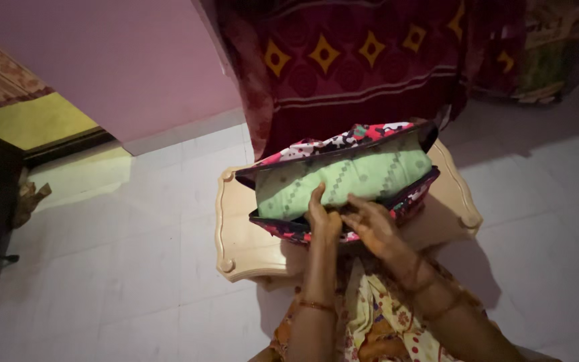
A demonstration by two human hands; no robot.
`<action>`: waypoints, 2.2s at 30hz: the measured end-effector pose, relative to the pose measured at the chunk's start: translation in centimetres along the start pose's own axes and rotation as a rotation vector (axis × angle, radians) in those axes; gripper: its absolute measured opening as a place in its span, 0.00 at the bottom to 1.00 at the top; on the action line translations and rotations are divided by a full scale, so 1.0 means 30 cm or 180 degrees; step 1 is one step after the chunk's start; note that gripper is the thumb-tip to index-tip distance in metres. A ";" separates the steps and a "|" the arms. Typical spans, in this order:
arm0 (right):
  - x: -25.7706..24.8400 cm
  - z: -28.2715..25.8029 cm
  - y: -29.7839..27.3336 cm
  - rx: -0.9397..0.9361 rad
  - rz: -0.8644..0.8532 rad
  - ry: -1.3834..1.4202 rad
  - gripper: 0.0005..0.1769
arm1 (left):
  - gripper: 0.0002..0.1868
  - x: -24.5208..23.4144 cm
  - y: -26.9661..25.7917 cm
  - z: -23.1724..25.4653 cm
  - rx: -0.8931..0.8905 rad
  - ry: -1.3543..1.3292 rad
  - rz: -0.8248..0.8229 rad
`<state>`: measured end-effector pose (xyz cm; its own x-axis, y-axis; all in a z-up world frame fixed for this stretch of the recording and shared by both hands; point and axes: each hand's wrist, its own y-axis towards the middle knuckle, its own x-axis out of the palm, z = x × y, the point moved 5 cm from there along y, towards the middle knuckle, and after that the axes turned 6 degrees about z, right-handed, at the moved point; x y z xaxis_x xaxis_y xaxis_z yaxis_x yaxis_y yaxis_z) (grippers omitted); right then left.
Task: The person unpacks folded clothes and fabrics from a bag by hand, stacking them on a stool, and then folds and packs clothes back into the bag.
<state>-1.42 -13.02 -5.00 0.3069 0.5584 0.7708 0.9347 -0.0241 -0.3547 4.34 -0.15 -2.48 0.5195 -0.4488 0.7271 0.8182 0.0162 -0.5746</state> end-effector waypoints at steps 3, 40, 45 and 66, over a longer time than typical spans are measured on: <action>0.167 -0.124 -0.056 -0.0695 0.0346 0.0655 0.31 | 0.29 0.011 -0.032 0.014 0.0138 -0.0075 -0.0322; -0.049 -0.310 0.042 -0.0724 0.1495 0.0216 0.12 | 0.39 0.118 -0.178 0.598 0.0554 0.0259 -0.1244; -0.085 -0.298 0.087 -0.0689 0.1164 0.0464 0.12 | 0.31 0.136 -0.091 0.678 0.0042 0.2645 -0.0658; 0.095 -0.476 -0.217 -0.0387 0.1101 -0.0101 0.22 | 0.25 0.585 -0.989 0.695 0.2109 0.4755 -0.1528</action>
<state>-4.08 -23.11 7.07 0.6046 0.5254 0.5987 0.7916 -0.3133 -0.5245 -5.70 10.12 35.16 -0.1367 -0.9035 -0.4062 0.9763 -0.1923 0.0993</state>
